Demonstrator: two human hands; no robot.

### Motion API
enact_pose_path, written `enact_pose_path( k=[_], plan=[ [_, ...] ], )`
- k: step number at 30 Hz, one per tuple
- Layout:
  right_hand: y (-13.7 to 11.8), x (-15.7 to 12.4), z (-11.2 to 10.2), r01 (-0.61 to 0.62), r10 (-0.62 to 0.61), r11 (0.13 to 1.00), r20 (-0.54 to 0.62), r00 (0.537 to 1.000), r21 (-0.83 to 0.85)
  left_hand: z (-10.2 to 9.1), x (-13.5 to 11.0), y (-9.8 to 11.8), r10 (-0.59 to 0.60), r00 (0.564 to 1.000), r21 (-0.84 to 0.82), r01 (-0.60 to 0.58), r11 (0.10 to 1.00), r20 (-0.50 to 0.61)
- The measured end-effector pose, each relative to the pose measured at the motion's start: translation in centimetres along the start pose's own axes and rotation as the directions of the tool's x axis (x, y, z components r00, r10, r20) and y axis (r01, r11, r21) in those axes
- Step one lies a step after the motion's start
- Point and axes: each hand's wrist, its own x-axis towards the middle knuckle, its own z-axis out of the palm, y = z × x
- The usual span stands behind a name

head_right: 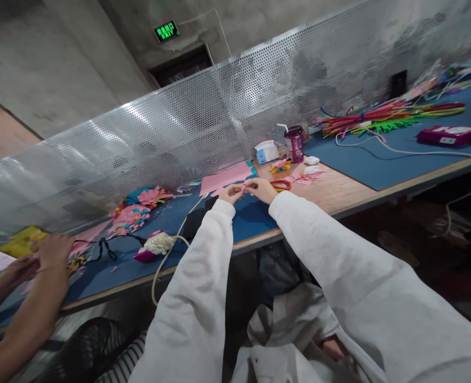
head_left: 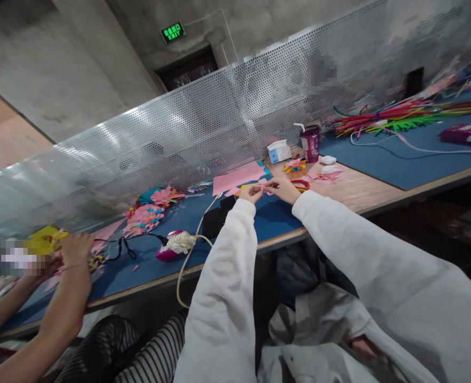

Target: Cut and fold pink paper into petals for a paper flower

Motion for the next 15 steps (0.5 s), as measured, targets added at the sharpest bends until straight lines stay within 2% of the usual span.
enact_pose_path(
  k=[15],
  plan=[
    [-0.47,-0.18,-0.23,-0.051,0.050,0.995,0.023,0.999,0.089,0.10,-0.15,0.25,0.004,1.000,-0.004,-0.004,1.000,0.016]
  ],
)
